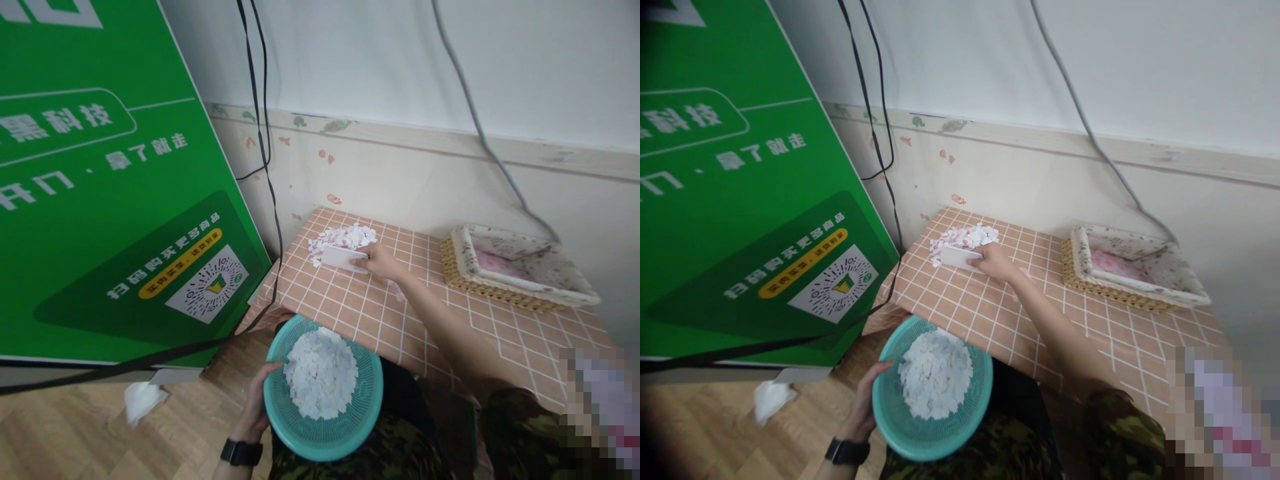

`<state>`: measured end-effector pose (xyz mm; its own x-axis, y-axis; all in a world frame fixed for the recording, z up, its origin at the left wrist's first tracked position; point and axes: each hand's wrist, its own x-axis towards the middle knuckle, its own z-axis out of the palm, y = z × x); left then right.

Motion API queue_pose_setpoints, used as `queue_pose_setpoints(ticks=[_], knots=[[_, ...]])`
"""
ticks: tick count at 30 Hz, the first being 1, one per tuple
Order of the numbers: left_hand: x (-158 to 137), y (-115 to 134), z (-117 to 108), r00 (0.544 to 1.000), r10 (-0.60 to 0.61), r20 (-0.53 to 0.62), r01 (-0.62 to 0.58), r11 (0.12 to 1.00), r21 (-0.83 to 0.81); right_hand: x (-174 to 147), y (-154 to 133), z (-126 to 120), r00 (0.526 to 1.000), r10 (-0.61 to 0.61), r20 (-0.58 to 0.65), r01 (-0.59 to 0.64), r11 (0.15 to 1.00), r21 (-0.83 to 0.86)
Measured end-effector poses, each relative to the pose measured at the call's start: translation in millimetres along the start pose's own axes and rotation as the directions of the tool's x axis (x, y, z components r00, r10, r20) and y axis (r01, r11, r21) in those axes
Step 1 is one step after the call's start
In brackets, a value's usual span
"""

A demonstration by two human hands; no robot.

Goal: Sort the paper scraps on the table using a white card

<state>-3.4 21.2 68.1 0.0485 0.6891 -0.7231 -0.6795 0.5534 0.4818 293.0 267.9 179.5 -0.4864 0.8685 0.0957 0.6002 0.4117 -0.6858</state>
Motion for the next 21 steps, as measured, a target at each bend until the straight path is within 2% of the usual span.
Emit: queue_pose_setpoints(ticks=[4, 11, 17, 21], knots=[[-1.3, 0.7, 1.5, 1.0, 0.001, 0.002, -0.001, 1.0, 0.005, 2.9, -2.3, -2.5, 0.998, 0.024, 0.055, -0.027, 0.998, 0.049], [-0.7, -0.2, 0.6, 1.0, 0.006, -0.011, -0.006, 1.0, -0.004, 13.5, -8.5, 3.1, 1.0, -0.003, 0.014, 0.003, 1.0, -0.013], [0.0, -0.5, -1.0, 1.0, 0.01, -0.001, -0.011, 1.0, -0.006, 20.8, -9.8, -10.4, 0.99, -0.012, 0.142, 0.015, 1.0, -0.015], [0.0, -0.3, -1.4, 1.0, 0.001, 0.005, -0.001, 1.0, -0.01, 23.9, -10.9, -13.7, 0.988, -0.045, 0.15, 0.052, 0.998, -0.04]])
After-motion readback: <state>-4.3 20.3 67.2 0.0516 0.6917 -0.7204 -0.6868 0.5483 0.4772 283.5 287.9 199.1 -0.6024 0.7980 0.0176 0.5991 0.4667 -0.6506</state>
